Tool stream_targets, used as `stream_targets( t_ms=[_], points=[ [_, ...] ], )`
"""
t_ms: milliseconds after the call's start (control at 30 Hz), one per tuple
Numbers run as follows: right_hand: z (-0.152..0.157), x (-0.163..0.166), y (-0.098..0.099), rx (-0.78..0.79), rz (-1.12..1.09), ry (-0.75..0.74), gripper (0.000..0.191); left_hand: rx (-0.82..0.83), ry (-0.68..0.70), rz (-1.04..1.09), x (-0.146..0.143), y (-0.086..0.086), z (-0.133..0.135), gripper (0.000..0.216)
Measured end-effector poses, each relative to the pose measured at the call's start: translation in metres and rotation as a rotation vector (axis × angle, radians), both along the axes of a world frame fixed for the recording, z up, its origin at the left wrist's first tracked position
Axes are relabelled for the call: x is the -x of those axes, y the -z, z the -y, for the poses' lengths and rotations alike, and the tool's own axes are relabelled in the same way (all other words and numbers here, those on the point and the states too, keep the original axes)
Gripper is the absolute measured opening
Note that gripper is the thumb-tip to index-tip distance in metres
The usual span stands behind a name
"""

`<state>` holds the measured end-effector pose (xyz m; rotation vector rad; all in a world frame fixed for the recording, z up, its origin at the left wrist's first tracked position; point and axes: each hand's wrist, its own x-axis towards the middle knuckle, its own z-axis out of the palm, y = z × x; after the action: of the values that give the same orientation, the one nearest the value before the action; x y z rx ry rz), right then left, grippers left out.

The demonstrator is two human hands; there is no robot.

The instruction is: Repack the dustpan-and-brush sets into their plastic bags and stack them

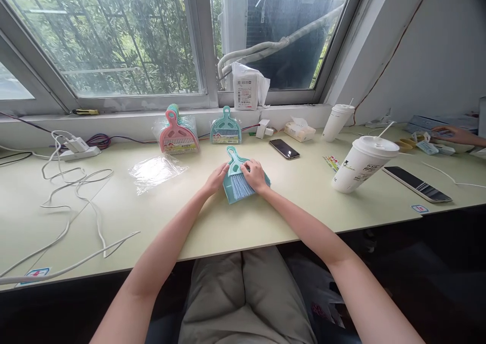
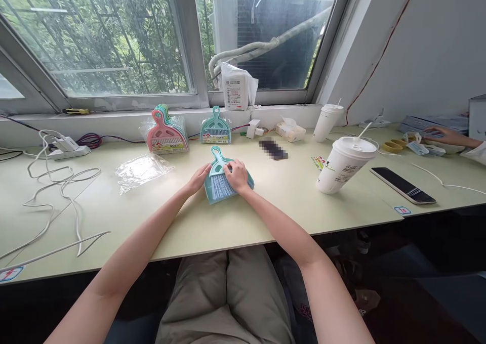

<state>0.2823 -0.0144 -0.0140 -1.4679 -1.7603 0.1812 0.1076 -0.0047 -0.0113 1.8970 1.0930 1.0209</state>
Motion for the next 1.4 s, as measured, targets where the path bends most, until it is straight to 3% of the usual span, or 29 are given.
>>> stream_targets(
  t_ms=[100,300,567,700,867,1033,1100,1200,1300,1400],
  points=[
    [0.001,0.0,-0.005,-0.002,-0.049,-0.027,0.025,-0.013,0.034,-0.021,0.001,-0.008,0.002,0.053],
    [0.009,0.004,-0.009,0.007,-0.093,0.064,0.028,-0.052,0.088,-0.066,0.0,-0.013,0.004,0.052],
    [0.017,0.019,-0.023,0.06,0.092,0.087,0.028,-0.199,-0.383,-0.55,-0.004,-0.026,0.024,0.039],
    [0.014,0.02,-0.033,0.05,0.134,0.112,0.024,-0.2,-0.388,-0.569,-0.01,-0.034,0.03,0.037],
    [0.008,0.01,-0.047,0.089,0.063,0.108,0.02,-0.24,-0.384,-0.683,-0.015,-0.033,0.018,0.04],
    [0.001,-0.039,-0.067,0.043,-0.049,0.155,0.024,-0.122,-0.525,-0.692,0.035,-0.021,-0.012,0.037],
    [-0.004,-0.062,-0.064,0.049,0.034,0.233,0.024,-0.068,-0.536,-0.672,0.063,-0.018,-0.022,0.038],
    [-0.014,-0.084,-0.044,0.205,0.224,0.306,0.023,0.007,-0.508,-0.72,0.084,-0.016,-0.026,0.035],
    [-0.021,-0.088,-0.022,0.295,0.37,0.369,0.025,0.007,-0.508,-0.784,0.077,-0.016,-0.02,0.032],
    [-0.023,-0.083,-0.013,0.292,0.461,0.408,0.025,-0.014,-0.542,-0.778,0.065,-0.02,-0.013,0.04]
  ],
)
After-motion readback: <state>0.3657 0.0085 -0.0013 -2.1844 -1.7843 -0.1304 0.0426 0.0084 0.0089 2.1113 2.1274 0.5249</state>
